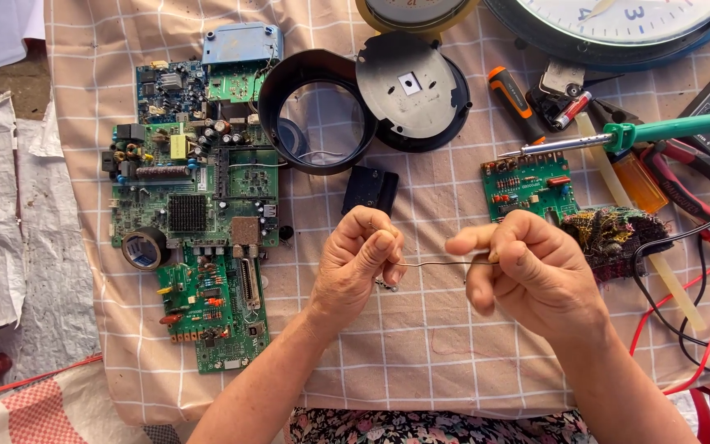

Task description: The person is working on a small black electronic component, using a soldering iron to apply heat and solder to its terminals. They then use pliers to strip the insulation from a wire and prepare it for connection.

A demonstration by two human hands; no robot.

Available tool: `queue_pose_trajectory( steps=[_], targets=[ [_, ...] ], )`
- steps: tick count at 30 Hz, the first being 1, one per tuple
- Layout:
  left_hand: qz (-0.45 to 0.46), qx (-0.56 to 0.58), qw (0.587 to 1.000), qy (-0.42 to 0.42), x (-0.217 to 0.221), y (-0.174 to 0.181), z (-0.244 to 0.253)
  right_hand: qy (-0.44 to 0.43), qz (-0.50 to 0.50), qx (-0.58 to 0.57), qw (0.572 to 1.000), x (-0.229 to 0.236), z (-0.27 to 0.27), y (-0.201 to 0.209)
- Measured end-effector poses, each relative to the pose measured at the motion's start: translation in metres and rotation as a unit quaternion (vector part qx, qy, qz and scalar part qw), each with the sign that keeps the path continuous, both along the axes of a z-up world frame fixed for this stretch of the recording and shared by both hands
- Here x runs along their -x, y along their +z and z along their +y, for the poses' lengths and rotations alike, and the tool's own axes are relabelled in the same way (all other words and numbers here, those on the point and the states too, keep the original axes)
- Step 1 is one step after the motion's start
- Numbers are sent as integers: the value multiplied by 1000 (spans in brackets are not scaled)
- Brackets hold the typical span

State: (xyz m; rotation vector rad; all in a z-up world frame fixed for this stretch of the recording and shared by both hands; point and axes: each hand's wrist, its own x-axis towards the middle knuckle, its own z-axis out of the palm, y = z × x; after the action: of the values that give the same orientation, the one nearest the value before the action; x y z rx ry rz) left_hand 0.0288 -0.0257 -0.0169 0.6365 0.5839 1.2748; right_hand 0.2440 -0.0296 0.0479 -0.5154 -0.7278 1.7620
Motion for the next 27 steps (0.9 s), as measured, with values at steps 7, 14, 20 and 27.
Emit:
queue_pose_trajectory(
  steps=[7,14,20,27],
  targets=[
    [-38,17,999,-13,1,2,-5,-2,-51,-22,998,12,-7,-20],
    [3,-57,998,32,3,9,0,-51,-145,-69,986,14,-6,-17],
    [370,-210,887,178,25,42,14,-93,-138,-51,985,-10,11,10],
    [700,-230,658,157,29,32,21,-170,-137,2,976,-28,13,9]
  ],
)
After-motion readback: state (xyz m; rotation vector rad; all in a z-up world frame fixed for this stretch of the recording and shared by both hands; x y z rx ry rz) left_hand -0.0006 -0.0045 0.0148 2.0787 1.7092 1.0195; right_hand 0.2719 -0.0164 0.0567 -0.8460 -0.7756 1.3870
